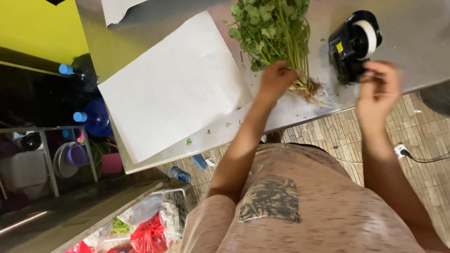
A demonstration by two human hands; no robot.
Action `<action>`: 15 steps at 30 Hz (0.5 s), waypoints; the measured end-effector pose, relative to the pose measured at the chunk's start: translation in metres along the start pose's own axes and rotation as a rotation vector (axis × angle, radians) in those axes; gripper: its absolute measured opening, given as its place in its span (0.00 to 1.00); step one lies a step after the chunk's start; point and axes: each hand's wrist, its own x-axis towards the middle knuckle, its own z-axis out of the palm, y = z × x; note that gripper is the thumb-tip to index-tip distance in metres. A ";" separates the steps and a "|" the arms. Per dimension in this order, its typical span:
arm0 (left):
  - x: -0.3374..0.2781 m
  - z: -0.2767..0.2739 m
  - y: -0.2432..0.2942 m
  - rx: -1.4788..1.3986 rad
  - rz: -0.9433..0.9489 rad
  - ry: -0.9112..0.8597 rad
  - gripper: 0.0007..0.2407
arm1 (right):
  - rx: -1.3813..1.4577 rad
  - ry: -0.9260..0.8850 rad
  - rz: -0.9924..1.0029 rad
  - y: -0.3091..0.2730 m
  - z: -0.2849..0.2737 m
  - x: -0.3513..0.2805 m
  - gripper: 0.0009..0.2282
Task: Picking cilantro sprigs from a bunch and cutting off the roots on a prep table.
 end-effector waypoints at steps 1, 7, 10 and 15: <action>0.003 -0.005 -0.007 -0.002 0.000 0.004 0.23 | 0.002 -0.003 -0.001 -0.007 0.007 0.001 0.15; 0.001 -0.027 -0.026 -0.469 0.239 -0.164 0.14 | 0.253 -0.427 0.495 -0.066 0.048 0.026 0.08; -0.008 -0.036 -0.021 -0.519 0.202 -0.216 0.31 | 0.520 -0.396 0.753 -0.070 0.063 0.040 0.11; -0.023 -0.036 -0.026 -0.496 0.292 -0.222 0.21 | 0.803 -0.375 0.884 -0.092 0.091 0.047 0.08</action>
